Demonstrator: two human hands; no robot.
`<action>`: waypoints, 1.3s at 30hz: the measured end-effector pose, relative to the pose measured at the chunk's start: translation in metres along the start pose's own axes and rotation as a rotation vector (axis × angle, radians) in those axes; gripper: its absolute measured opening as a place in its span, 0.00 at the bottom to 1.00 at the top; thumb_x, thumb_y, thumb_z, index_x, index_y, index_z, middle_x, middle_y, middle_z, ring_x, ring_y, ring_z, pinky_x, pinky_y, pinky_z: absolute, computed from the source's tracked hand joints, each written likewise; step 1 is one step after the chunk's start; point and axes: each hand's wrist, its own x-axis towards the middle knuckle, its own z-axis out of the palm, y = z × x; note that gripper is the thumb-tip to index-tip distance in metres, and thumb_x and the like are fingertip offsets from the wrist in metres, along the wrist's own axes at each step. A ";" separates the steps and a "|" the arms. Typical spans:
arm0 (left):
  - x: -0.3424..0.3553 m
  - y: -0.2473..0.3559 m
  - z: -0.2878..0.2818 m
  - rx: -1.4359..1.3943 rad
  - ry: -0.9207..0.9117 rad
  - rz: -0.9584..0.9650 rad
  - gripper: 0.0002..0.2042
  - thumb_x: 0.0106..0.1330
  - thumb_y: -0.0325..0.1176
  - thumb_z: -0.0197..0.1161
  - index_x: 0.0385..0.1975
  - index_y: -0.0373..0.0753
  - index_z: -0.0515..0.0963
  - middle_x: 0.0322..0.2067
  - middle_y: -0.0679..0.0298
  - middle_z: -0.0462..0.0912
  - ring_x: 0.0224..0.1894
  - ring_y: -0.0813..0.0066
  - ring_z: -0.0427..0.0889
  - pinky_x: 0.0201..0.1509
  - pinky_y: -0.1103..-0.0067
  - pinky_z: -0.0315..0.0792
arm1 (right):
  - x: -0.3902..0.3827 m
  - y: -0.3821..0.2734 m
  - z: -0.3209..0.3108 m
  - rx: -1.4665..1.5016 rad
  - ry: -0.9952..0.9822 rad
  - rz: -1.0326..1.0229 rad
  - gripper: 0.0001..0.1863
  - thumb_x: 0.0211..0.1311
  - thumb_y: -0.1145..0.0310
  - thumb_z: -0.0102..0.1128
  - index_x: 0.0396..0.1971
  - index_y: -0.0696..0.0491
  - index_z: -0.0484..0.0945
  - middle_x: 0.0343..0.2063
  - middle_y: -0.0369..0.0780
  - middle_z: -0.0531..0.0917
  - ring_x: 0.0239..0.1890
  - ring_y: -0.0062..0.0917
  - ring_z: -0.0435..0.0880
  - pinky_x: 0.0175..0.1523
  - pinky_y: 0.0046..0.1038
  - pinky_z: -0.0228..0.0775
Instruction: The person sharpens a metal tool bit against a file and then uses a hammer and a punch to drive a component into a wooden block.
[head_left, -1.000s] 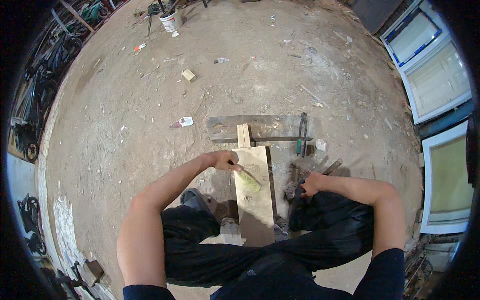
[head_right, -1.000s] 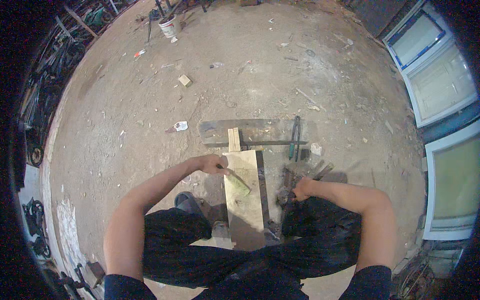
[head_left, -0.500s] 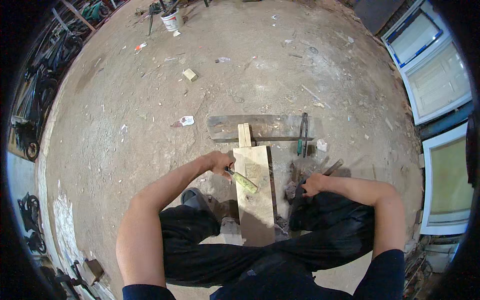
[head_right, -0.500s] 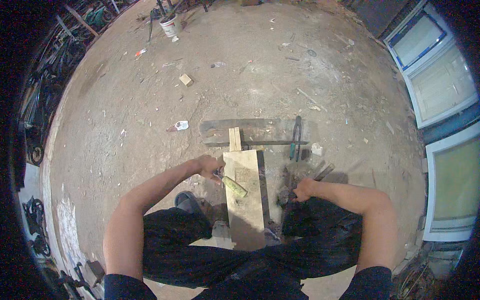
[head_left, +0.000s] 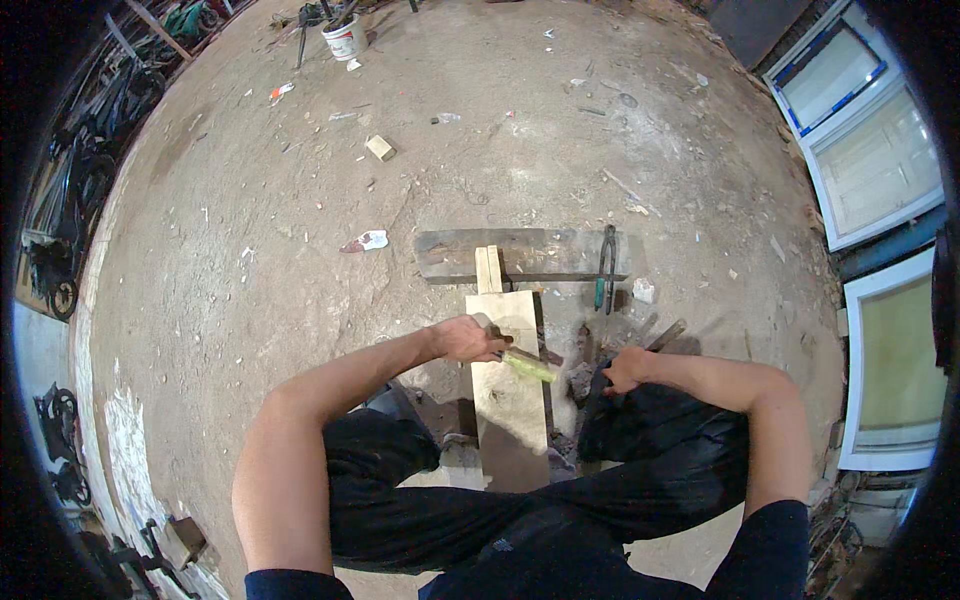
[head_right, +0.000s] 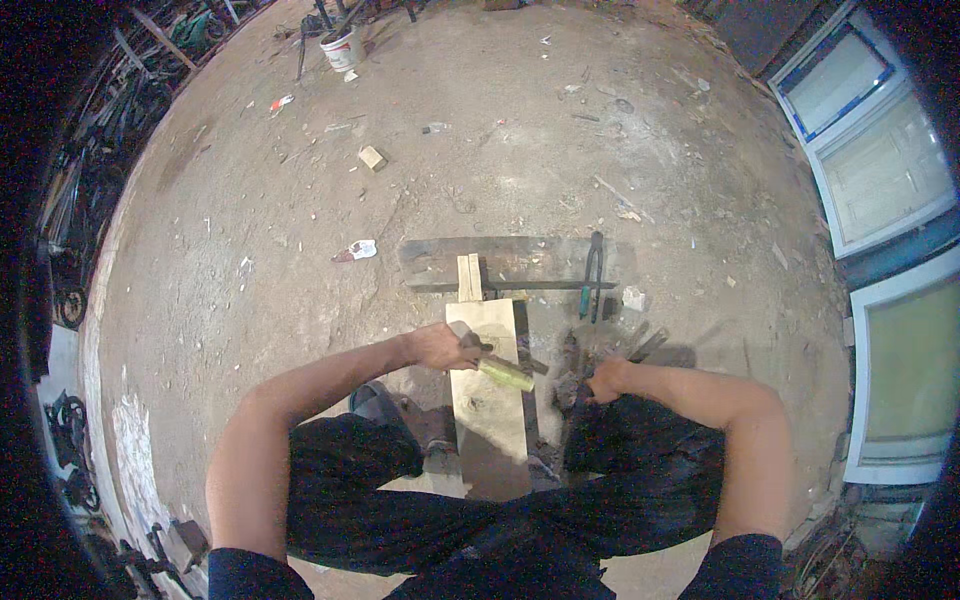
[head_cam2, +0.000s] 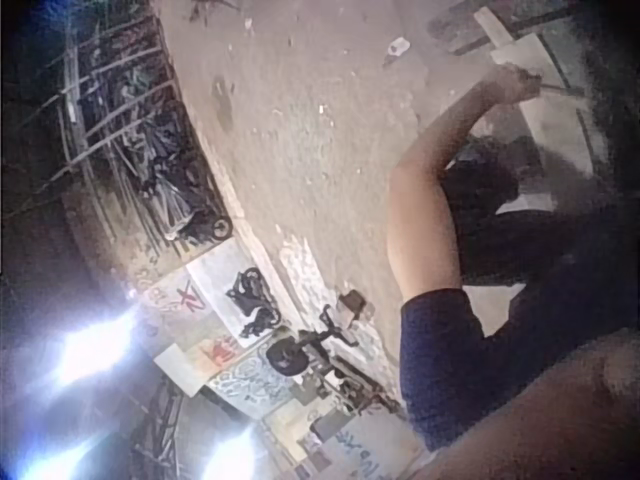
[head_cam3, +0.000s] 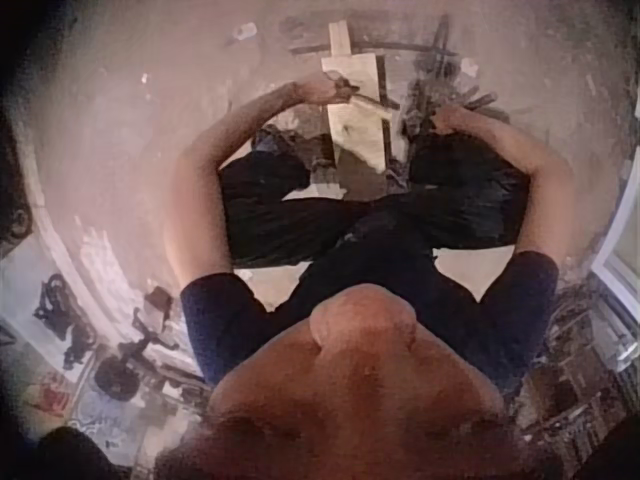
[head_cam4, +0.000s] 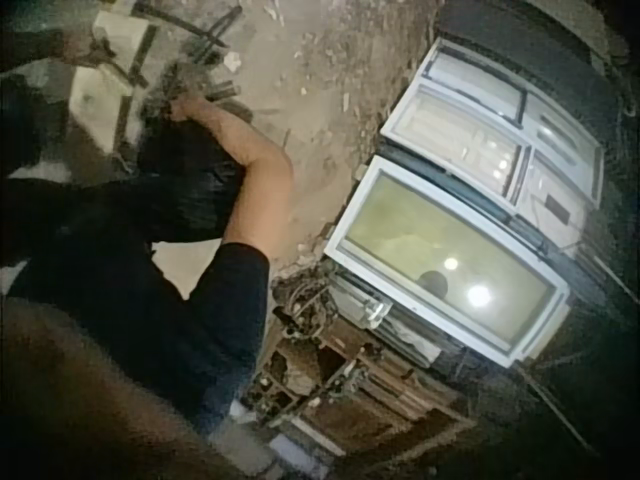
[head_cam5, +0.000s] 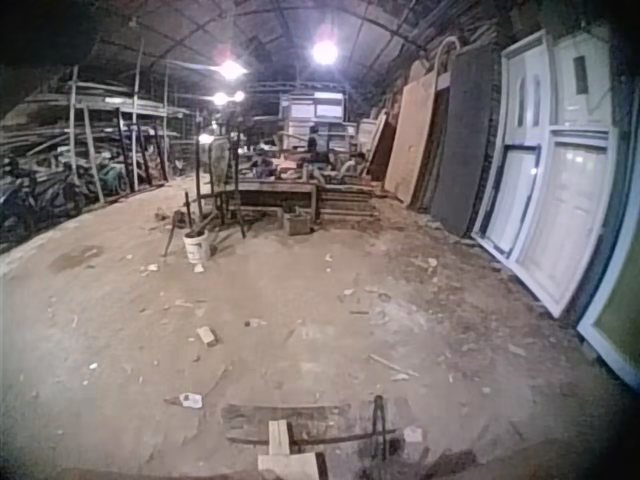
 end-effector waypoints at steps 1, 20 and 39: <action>0.002 0.001 0.000 -0.021 -0.027 -0.025 0.21 0.70 0.51 0.48 0.51 0.41 0.70 0.24 0.56 0.82 0.26 0.53 0.83 0.31 0.60 0.77 | -0.001 -0.002 -0.001 -0.007 0.010 -0.013 0.36 0.64 0.36 0.40 0.60 0.49 0.71 0.46 0.47 0.83 0.48 0.43 0.81 0.52 0.44 0.73; 0.000 -0.002 0.011 0.240 0.121 0.016 0.18 0.64 0.43 0.55 0.48 0.37 0.74 0.35 0.60 0.83 0.35 0.64 0.85 0.34 0.68 0.80 | 0.002 -0.002 0.000 -0.016 -0.002 -0.014 0.33 0.64 0.37 0.43 0.54 0.50 0.75 0.43 0.48 0.83 0.47 0.44 0.82 0.51 0.44 0.73; 0.076 0.091 0.012 -0.106 0.393 0.029 0.21 0.61 0.28 0.52 0.56 0.37 0.67 0.48 0.57 0.70 0.54 0.58 0.72 0.58 0.69 0.70 | 0.019 0.008 0.017 -0.093 -0.019 0.018 0.34 0.65 0.35 0.39 0.61 0.43 0.71 0.38 0.46 0.85 0.42 0.44 0.83 0.48 0.43 0.74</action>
